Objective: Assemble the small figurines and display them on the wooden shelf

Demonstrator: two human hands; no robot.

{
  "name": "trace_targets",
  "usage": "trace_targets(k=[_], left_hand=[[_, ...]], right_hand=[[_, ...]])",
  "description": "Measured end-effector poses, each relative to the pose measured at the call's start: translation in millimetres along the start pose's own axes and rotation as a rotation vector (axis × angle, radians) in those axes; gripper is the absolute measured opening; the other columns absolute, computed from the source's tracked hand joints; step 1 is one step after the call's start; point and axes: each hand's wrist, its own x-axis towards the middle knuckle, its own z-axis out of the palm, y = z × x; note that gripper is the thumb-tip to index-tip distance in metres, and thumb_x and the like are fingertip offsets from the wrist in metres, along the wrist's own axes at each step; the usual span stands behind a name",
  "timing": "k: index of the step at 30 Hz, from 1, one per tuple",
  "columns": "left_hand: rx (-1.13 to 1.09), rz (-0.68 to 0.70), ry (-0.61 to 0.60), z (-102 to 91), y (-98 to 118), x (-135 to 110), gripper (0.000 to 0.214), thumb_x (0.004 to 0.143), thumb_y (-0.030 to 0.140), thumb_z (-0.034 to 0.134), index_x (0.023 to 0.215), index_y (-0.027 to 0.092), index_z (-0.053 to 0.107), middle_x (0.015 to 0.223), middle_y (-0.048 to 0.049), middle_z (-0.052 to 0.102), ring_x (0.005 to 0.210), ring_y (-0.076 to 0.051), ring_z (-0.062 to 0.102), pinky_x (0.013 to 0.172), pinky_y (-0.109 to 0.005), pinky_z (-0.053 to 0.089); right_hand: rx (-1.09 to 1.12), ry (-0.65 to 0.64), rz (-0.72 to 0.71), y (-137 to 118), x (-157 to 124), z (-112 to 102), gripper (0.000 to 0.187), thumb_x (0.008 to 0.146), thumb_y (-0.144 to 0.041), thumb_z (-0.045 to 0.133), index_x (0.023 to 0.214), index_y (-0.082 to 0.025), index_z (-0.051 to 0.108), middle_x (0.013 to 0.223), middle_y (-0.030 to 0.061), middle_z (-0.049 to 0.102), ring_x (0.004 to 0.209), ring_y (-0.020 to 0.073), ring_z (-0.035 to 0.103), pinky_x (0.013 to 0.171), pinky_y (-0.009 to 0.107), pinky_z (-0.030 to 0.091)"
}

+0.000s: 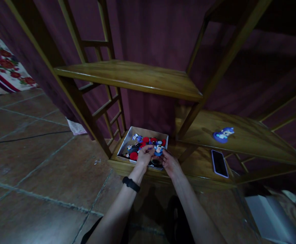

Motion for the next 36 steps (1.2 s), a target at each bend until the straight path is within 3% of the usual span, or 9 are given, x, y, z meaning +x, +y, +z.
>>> trace_targets(k=[16,27,36], left_hand=[[0.086,-0.018,0.014,-4.9,1.6,4.4,0.030,0.058,0.032,0.077,0.075,0.011,0.063,0.060,-0.0011,0.064,0.050,-0.010,0.060,0.050,-0.021,0.052],[0.075,-0.014,0.029,-3.9,3.4,2.3,0.030,0.057,0.032,0.077,0.074,0.012,0.064,0.062,-0.0015,0.064,0.052,-0.009,0.059,0.054,-0.021,0.052],[0.091,-0.031,0.002,-4.1,3.7,1.8,0.033,0.053,0.037,0.078,0.071,0.013,0.064,0.064,-0.0015,0.065,0.054,-0.009,0.059,0.055,-0.022,0.051]], right_hand=[[0.002,0.016,0.008,0.1,0.2,3.1,0.019,0.066,-0.019,0.072,0.084,-0.017,0.066,0.084,0.0036,0.071,0.070,0.0128,0.066,0.059,0.021,0.054],[-0.029,0.010,0.005,1.0,1.8,2.0,0.023,0.067,-0.025,0.072,0.087,-0.018,0.065,0.085,0.0030,0.072,0.069,0.0134,0.066,0.057,0.022,0.054],[-0.062,0.026,-0.027,-1.3,-3.4,6.0,0.017,0.065,-0.019,0.071,0.081,-0.017,0.065,0.079,0.0019,0.071,0.067,0.0132,0.066,0.059,0.023,0.054]])
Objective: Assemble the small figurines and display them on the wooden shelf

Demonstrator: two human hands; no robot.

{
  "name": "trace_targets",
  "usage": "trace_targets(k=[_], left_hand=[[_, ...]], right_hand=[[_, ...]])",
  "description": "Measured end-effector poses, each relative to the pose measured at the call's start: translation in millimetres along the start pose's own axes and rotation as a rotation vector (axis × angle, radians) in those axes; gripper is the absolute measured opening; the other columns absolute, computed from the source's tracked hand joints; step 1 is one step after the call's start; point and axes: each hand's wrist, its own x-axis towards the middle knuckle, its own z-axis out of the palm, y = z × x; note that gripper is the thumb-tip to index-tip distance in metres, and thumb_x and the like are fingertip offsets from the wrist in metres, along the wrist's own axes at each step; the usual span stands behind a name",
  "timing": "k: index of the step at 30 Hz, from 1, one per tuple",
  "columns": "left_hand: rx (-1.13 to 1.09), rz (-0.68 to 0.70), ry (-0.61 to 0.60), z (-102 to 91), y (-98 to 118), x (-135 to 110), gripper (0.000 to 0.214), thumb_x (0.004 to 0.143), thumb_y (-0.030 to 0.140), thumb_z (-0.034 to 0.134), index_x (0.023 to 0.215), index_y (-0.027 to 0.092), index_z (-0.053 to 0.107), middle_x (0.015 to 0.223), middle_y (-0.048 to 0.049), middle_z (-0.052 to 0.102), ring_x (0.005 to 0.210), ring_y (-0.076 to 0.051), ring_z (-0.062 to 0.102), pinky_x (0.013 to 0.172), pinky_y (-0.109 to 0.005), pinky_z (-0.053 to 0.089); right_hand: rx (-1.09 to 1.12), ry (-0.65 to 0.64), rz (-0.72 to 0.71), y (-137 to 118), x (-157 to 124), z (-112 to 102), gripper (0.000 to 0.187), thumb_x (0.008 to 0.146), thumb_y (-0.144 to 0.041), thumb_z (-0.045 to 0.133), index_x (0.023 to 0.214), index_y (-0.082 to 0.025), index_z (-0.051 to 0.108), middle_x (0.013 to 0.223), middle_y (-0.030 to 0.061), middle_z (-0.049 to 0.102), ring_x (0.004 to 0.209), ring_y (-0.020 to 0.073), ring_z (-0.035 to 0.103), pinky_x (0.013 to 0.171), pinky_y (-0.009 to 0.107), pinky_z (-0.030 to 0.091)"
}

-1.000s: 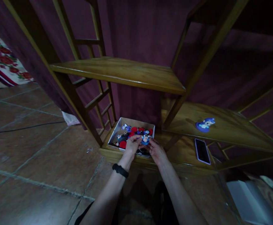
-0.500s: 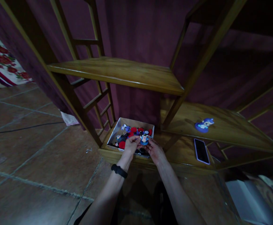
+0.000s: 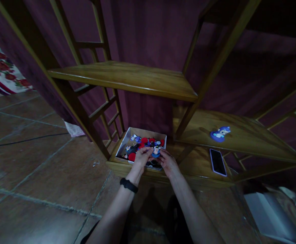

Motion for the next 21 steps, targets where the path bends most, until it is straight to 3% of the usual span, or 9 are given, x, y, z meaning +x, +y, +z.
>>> trace_targets(k=[21], left_hand=[[0.025,0.038,-0.001,0.6,0.2,-0.4,0.032,0.055,0.034,0.077,0.073,0.011,0.064,0.065,-0.0023,0.065,0.056,-0.010,0.059,0.054,-0.022,0.051]], right_hand=[[-0.079,-0.008,-0.025,1.9,1.3,-1.6,0.024,0.062,-0.019,0.073,0.084,-0.018,0.065,0.081,0.0010,0.071,0.071,0.0136,0.066,0.064,0.025,0.055]])
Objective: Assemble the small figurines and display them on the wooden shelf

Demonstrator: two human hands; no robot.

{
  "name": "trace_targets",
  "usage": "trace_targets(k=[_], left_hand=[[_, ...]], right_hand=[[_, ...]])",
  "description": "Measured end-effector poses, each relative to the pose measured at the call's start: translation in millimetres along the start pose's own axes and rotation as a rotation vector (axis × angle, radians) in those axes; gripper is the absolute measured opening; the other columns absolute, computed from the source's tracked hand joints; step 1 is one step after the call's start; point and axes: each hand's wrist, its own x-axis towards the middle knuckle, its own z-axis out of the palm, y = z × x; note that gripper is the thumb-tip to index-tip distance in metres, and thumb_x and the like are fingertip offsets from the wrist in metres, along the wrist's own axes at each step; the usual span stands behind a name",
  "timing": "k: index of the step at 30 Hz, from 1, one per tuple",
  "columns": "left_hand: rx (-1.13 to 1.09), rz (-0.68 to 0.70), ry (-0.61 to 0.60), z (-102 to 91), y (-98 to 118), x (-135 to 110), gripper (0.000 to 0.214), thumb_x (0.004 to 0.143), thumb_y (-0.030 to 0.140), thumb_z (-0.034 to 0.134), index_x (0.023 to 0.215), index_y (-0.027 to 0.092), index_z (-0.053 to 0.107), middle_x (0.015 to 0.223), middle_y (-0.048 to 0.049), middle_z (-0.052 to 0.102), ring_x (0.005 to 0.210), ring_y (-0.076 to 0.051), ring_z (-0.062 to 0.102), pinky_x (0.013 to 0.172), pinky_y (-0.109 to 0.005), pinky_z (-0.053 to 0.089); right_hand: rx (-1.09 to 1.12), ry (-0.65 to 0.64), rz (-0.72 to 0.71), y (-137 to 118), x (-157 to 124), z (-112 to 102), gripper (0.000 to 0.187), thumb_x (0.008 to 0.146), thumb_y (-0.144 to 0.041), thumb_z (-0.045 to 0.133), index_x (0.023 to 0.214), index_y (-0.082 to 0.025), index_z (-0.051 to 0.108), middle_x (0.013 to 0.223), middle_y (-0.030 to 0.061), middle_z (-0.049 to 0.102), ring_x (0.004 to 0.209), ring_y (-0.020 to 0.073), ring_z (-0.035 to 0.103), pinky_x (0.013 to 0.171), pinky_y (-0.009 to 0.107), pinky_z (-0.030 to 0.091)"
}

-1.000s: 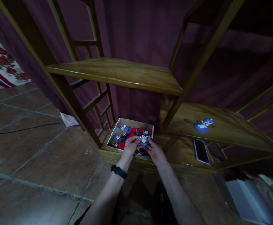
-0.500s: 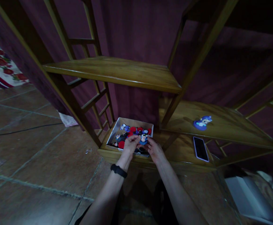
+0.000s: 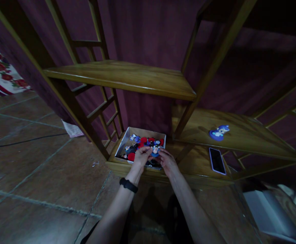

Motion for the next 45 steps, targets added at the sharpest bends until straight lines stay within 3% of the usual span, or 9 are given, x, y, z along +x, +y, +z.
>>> trace_targets(k=[25,45], left_hand=[[-0.003,-0.020,0.006,-1.5,-1.2,2.5,0.024,0.059,0.024,0.076,0.075,0.012,0.063,0.068,-0.0037,0.065,0.057,-0.010,0.059,0.056,-0.022,0.050],[0.031,-0.008,-0.020,4.1,4.3,-3.1,0.037,0.044,0.028,0.082,0.073,0.014,0.062,0.063,0.0009,0.062,0.056,-0.009,0.057,0.057,-0.022,0.047]], right_hand=[[-0.029,0.013,-0.007,-0.9,-0.2,0.1,0.027,0.058,-0.024,0.075,0.083,-0.020,0.066,0.081,0.0009,0.070,0.068,0.0128,0.063,0.064,0.026,0.053],[-0.053,-0.002,-0.030,0.5,1.0,-1.8,0.029,0.056,-0.026,0.076,0.081,-0.020,0.064,0.083,0.0007,0.069,0.071,0.0140,0.063,0.063,0.027,0.052]])
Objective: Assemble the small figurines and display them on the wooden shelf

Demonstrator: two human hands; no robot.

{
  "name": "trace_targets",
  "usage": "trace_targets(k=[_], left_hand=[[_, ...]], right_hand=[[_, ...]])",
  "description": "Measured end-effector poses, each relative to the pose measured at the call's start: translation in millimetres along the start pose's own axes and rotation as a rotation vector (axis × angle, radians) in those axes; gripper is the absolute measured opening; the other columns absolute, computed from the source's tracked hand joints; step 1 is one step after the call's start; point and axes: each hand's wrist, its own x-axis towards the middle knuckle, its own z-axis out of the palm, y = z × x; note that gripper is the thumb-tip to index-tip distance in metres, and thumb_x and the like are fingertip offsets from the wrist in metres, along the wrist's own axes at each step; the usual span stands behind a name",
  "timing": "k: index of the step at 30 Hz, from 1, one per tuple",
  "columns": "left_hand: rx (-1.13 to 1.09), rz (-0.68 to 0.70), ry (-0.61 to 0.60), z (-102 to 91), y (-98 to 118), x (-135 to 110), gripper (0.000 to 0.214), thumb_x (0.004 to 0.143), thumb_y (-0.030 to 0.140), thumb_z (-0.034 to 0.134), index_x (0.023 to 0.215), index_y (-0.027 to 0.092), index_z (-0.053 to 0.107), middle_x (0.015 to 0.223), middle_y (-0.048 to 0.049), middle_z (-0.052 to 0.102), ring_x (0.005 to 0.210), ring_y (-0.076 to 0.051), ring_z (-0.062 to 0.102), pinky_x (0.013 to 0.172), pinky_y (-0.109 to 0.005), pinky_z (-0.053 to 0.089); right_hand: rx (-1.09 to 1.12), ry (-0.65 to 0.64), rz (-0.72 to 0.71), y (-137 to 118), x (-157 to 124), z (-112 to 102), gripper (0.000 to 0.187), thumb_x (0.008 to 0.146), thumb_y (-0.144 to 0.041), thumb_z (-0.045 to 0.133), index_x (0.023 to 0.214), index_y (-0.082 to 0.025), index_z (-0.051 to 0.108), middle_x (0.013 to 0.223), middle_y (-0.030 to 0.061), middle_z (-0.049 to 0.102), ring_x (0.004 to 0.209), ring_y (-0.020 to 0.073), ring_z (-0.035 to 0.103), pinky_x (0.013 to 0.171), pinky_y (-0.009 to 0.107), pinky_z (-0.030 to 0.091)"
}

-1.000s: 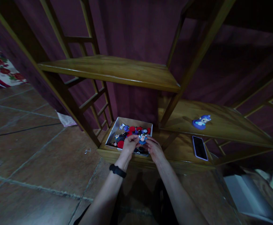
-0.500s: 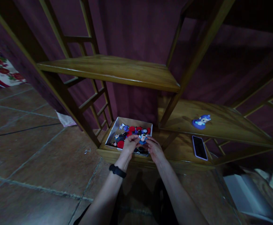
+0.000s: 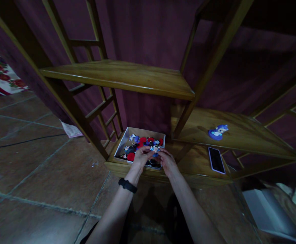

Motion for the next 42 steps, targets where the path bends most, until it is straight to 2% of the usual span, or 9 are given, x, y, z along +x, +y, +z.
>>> trace_targets(k=[7,13,18,24,30,34,42], left_hand=[[-0.015,0.019,-0.018,-0.4,-2.2,2.0,0.036,0.042,0.025,0.082,0.071,0.014,0.063,0.062,0.0020,0.061,0.057,-0.009,0.056,0.057,-0.022,0.046],[-0.015,0.030,-0.060,1.2,-6.2,2.1,0.034,0.045,0.021,0.081,0.073,0.014,0.064,0.064,0.0008,0.062,0.057,-0.010,0.056,0.058,-0.023,0.046],[-0.022,0.052,-0.067,1.5,-11.9,3.1,0.035,0.044,0.019,0.081,0.074,0.014,0.064,0.064,0.0009,0.063,0.058,-0.010,0.057,0.060,-0.023,0.046],[-0.039,0.025,-0.089,0.8,-13.2,3.5,0.035,0.045,0.021,0.082,0.074,0.014,0.064,0.064,0.0010,0.064,0.056,-0.010,0.058,0.058,-0.022,0.046],[-0.127,-0.039,-0.034,1.0,-6.8,0.9,0.037,0.046,0.023,0.083,0.074,0.013,0.062,0.065,-0.0003,0.065,0.059,-0.011,0.060,0.059,-0.022,0.048],[-0.173,-0.064,-0.042,0.7,-3.7,-0.7,0.036,0.048,0.024,0.083,0.074,0.012,0.061,0.070,-0.0029,0.067,0.063,-0.012,0.062,0.062,-0.024,0.051],[-0.166,-0.054,-0.053,-0.5,-4.3,1.1,0.033,0.050,0.028,0.082,0.070,0.012,0.062,0.067,-0.0030,0.065,0.059,-0.011,0.061,0.058,-0.023,0.052]], right_hand=[[-0.015,-0.033,0.009,-4.4,-2.9,3.7,0.034,0.056,-0.037,0.077,0.083,-0.020,0.065,0.085,0.0005,0.069,0.070,0.0126,0.061,0.063,0.025,0.052],[-0.023,0.001,0.022,-3.9,-1.3,2.6,0.037,0.058,-0.043,0.075,0.085,-0.020,0.066,0.086,0.0010,0.069,0.064,0.0109,0.059,0.058,0.024,0.050],[-0.049,0.029,0.010,-3.3,-1.2,1.6,0.038,0.056,-0.041,0.076,0.086,-0.020,0.065,0.082,-0.0001,0.068,0.062,0.0104,0.058,0.054,0.021,0.047],[-0.054,0.036,-0.035,-3.3,-2.4,3.4,0.032,0.054,-0.038,0.078,0.076,-0.019,0.064,0.074,-0.0029,0.064,0.063,0.0088,0.056,0.052,0.018,0.046],[-0.016,0.025,-0.048,-4.7,-4.0,6.3,0.034,0.051,-0.033,0.079,0.079,-0.018,0.065,0.085,0.0007,0.067,0.074,0.0131,0.060,0.060,0.023,0.051],[-0.002,0.008,-0.057,-5.2,-5.2,6.7,0.032,0.052,-0.031,0.079,0.079,-0.019,0.065,0.086,0.0015,0.068,0.074,0.0135,0.061,0.059,0.023,0.051],[0.022,-0.037,-0.046,-2.9,-2.1,2.6,0.030,0.055,-0.026,0.078,0.081,-0.019,0.066,0.088,0.0013,0.068,0.072,0.0123,0.062,0.062,0.023,0.051]])
